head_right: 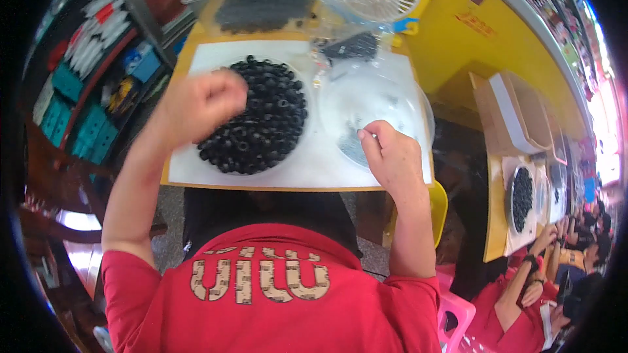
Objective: The person pours black plastic pieces from a clear container into a plastic tray. The person then picks up small pins and presses them into the black plastic pieces by hand.
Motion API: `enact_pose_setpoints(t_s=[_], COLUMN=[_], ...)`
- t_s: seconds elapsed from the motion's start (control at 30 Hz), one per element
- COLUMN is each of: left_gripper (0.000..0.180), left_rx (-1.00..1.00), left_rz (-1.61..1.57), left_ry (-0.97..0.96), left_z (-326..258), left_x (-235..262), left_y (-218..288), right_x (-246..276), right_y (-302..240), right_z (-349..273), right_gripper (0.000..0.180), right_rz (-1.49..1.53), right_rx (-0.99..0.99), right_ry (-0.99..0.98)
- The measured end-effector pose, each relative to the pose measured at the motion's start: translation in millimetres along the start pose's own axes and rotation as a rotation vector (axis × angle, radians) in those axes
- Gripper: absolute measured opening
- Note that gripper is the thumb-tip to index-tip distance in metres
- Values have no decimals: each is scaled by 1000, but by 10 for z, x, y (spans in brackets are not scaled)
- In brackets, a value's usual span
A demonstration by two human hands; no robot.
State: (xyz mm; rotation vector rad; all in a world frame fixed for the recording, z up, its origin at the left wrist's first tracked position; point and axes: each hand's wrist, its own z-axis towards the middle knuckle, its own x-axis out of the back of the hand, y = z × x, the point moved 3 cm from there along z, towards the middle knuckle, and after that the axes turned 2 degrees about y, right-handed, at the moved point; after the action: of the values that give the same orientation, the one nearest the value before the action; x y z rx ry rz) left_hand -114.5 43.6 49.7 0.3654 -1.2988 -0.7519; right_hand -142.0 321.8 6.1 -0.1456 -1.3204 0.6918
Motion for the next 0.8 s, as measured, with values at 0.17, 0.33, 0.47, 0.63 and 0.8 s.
enact_pose_setpoints(t_s=[0.17, 0.33, 0.47, 0.63, 0.8], left_gripper=[22, 22, 13, 18, 21], left_rx=[-41, 19, -32, 42, 74], left_rz=[287, 280, 152, 332, 421], left_ry=[-78, 7, 129, 260, -67], left_z=[-590, -618, -469, 430, 977], left_x=[-413, -454, -302, 147, -169], left_y=[5, -92, -122, -576, -979], right_x=[-53, -361, -452, -416, -333], right_y=[212, 160, -48, -161, -16], right_z=[68, 211, 300, 322, 236], right_gripper=[16, 20, 19, 20, 17], right_rz=[-38, -10, 0, 22, 98], right_rx=[-94, 40, 118, 171, 65], right_ry=[-78, -193, -129, -173, -157])
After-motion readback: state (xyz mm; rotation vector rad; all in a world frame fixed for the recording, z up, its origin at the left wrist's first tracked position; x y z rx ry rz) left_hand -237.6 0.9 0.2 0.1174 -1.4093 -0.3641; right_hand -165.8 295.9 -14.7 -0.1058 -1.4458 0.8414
